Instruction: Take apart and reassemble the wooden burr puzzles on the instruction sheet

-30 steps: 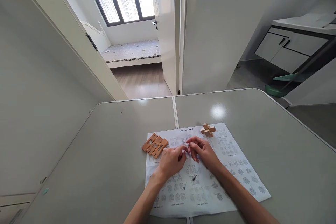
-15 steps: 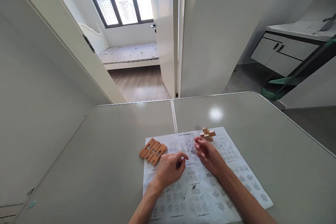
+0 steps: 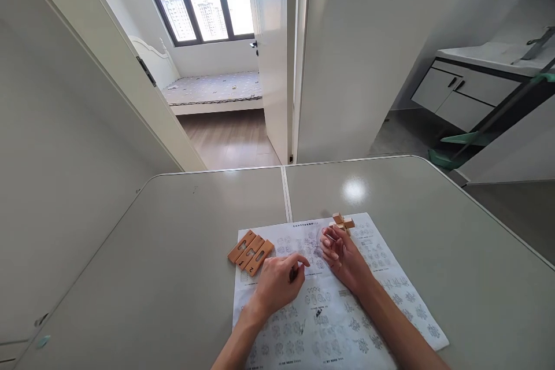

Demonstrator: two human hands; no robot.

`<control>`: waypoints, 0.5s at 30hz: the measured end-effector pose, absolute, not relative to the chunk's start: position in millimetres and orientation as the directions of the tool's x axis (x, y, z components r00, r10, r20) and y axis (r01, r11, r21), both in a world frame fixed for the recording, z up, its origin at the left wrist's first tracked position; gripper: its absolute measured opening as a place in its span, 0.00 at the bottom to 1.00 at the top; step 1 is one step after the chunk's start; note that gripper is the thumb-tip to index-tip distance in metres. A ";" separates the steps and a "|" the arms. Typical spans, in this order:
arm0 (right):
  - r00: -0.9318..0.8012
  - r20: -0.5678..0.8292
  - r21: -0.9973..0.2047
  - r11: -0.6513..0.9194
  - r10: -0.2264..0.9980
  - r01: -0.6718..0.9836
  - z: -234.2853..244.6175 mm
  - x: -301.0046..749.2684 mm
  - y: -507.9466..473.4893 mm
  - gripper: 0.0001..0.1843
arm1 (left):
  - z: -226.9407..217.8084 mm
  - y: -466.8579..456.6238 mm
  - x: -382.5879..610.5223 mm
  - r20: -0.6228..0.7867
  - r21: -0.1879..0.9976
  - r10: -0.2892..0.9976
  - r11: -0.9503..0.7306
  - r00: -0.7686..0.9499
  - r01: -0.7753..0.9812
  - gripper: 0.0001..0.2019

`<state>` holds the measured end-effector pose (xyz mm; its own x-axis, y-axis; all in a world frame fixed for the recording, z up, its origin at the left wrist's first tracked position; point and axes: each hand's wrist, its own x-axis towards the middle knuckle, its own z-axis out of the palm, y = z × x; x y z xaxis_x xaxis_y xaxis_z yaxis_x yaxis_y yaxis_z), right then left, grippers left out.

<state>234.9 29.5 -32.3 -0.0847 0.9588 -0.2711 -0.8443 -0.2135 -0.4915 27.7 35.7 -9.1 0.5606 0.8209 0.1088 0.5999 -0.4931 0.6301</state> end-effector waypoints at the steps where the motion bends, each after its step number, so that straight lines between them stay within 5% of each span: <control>1: -0.083 -0.273 -0.491 -0.213 0.958 -0.845 -32.2 235.6 29.8 0.17 | -8.7 35.7 27.9 0.108 0.629 0.821 -0.493 0.561 0.601 0.11; 15: -0.013 -0.226 -0.551 -0.138 0.974 -0.823 -30.2 237.9 30.7 0.16 | -9.0 35.6 26.0 0.115 0.614 0.820 -0.502 0.560 0.609 0.12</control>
